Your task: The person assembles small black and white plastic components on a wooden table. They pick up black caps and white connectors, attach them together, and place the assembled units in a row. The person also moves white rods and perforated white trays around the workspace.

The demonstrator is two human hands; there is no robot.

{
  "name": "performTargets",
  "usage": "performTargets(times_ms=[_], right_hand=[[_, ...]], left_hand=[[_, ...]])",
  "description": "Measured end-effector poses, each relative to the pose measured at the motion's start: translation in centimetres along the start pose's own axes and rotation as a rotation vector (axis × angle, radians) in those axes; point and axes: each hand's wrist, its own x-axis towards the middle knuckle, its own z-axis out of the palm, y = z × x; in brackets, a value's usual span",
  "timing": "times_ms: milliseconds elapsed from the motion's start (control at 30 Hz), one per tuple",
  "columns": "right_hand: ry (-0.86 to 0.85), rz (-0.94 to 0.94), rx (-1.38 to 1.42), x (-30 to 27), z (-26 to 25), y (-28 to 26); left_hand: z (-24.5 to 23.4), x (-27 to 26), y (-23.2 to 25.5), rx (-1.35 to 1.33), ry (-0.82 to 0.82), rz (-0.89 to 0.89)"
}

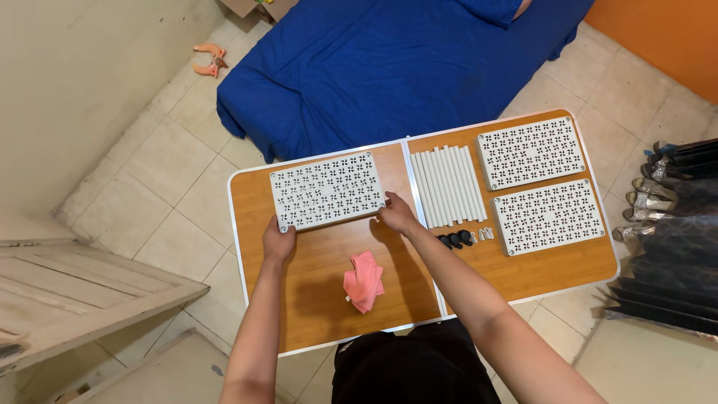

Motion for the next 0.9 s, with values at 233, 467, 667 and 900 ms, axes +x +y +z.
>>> performTargets(times_ms=[233,467,667,900], right_hand=[[0.003,-0.025,0.085,-5.4,-3.6,-3.5],[0.227,-0.236,0.125,-6.5,-9.9,-1.9],[0.439,-0.21,0.127,-7.6,-17.8,2.9],[0.44,-0.023,0.222,-9.4,-29.1,12.8]], left_hand=[[0.7,-1.4,0.0,-0.276,0.046,0.105],[5.1,-1.6,5.3,-0.347,0.154,0.262],[11.2,-3.2,12.8,-0.075,0.179,0.355],[23.6,-6.1,18.1,-0.016,-0.025,0.316]])
